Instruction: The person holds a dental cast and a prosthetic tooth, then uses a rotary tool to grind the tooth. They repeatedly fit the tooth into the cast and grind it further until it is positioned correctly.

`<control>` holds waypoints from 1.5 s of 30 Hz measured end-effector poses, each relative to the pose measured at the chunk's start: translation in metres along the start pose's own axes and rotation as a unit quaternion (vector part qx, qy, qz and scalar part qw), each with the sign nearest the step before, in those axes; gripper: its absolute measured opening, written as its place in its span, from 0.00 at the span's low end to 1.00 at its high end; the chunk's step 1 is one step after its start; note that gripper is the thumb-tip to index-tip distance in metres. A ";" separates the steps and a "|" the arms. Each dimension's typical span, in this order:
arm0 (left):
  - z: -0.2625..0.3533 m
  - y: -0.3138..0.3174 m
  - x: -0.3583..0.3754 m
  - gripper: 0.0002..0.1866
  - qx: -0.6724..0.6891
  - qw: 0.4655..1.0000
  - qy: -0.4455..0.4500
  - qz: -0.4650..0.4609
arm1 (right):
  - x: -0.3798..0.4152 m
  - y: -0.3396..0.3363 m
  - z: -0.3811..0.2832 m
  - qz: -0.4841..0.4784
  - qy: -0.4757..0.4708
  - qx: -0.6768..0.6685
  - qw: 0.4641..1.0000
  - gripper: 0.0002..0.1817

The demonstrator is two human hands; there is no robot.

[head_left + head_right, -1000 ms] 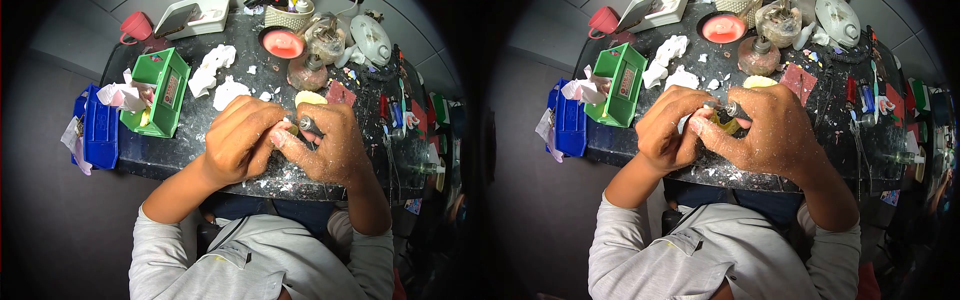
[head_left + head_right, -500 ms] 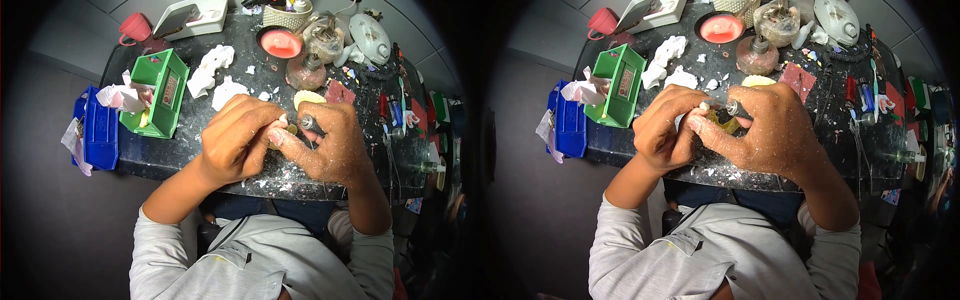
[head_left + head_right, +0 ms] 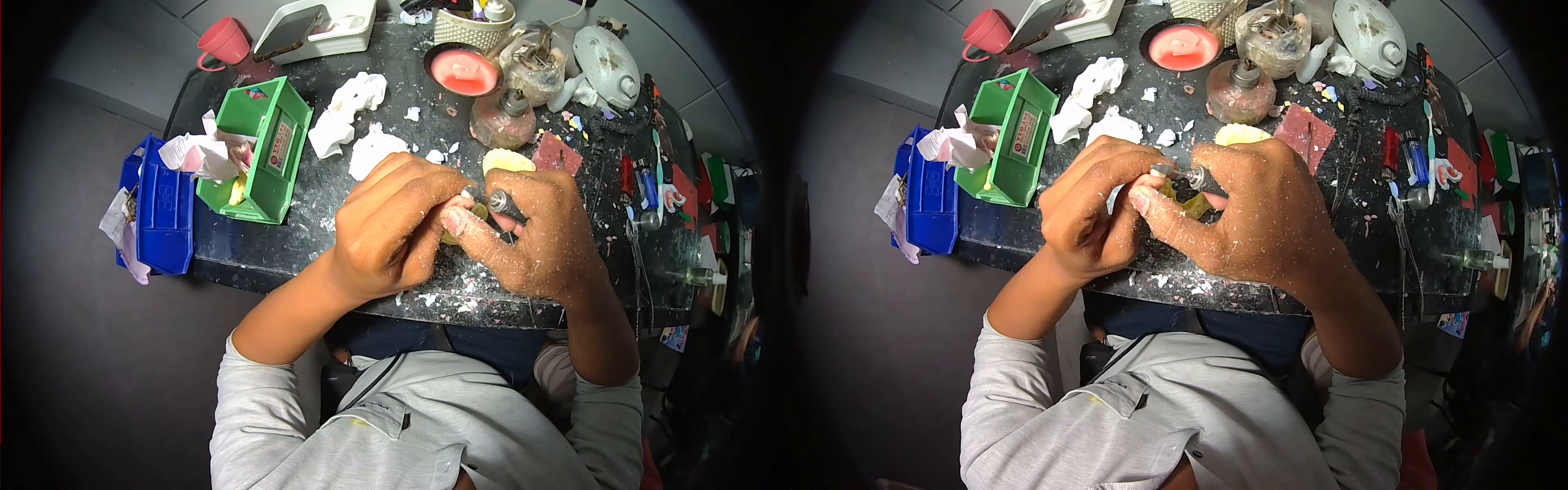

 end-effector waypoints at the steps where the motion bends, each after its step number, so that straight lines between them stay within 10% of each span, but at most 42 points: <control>1: 0.000 0.000 0.000 0.10 0.001 1.000 0.000 0.001 | 0.000 0.000 0.000 0.002 0.001 0.000 1.000 0.24; 45: -0.004 0.005 0.004 0.09 0.046 0.997 -0.032 0.045 | 0.001 0.003 0.004 0.009 0.037 0.002 0.999 0.29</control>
Point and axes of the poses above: each hand's wrist, its own x-axis away from the middle knuckle, its own y-axis out of the palm, z = x × y, the point moved 3 cm from there along -x, towards the middle knuckle, and after that the axes turned 8 degrees about -z, right-handed, at the moved point
